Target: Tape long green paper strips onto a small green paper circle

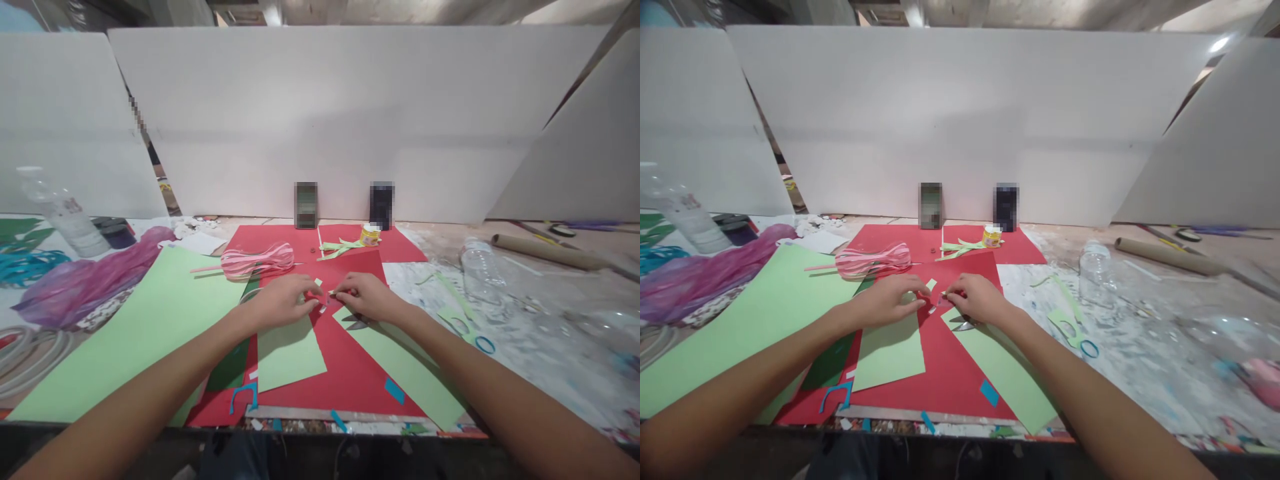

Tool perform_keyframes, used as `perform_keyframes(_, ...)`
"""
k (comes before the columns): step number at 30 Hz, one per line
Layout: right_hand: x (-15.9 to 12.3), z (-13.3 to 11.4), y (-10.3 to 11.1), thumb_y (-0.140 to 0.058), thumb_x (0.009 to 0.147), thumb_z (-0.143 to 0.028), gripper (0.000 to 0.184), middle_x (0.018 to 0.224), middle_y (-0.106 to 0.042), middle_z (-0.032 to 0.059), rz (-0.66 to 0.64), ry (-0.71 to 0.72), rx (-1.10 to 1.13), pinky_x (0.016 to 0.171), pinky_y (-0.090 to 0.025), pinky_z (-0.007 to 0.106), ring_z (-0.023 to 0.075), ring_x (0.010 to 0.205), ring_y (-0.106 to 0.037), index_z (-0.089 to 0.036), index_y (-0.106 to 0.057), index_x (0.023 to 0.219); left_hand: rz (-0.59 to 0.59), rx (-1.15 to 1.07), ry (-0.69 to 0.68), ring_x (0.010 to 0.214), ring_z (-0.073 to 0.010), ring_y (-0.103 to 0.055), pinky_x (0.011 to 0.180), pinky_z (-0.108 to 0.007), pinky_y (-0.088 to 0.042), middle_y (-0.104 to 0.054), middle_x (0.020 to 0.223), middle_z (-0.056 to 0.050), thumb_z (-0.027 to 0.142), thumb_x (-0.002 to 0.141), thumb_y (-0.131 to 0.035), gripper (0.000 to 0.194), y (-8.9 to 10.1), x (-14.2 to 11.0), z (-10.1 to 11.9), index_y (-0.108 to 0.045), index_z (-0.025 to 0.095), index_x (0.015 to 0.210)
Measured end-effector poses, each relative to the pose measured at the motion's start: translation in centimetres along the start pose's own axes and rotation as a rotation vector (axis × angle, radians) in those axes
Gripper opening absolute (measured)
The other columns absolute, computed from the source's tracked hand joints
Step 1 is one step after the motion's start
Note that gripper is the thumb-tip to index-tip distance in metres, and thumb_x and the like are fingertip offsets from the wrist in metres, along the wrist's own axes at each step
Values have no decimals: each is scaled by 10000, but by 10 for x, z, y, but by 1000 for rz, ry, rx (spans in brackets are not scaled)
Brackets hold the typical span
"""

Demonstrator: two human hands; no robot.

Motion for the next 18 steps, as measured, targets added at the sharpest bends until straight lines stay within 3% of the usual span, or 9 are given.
perform_keyframes(4,-1,0,1,-611,811,-377,206,801,-667,47,-22,8,-15,611,-404,259,171,704,-602,-202,-719,829,-81,-37,41,918,-215,-617,753,-298,-463,-670,1038,-59,348,816,-556,333,-3,7,-13,-614,209,1113)
perform_keyframes(9,-1,-2,-2,-480,897,-372,295,756,-639,47,-10,33,-16,628,-392,265,169,724,-590,-206,-704,799,-22,-51,61,962,-210,-595,799,-305,-450,-651,1085,-56,339,848,-508,314,1,1,-22,-613,221,1119)
perform_keyframes(18,2,0,-9,-558,845,-322,159,783,-620,41,29,31,-26,616,-385,260,160,708,-562,-195,-651,822,-34,67,-18,982,-227,-543,781,-315,-425,-609,1034,-62,408,893,-489,298,-18,-2,-8,-636,255,1102)
Point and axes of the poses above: each hand's wrist, its own x-axis towards the middle knuckle, its own y-axis out of the back of the hand, z = x × y, the point moved 4 cm from there along x, towards the middle knuckle
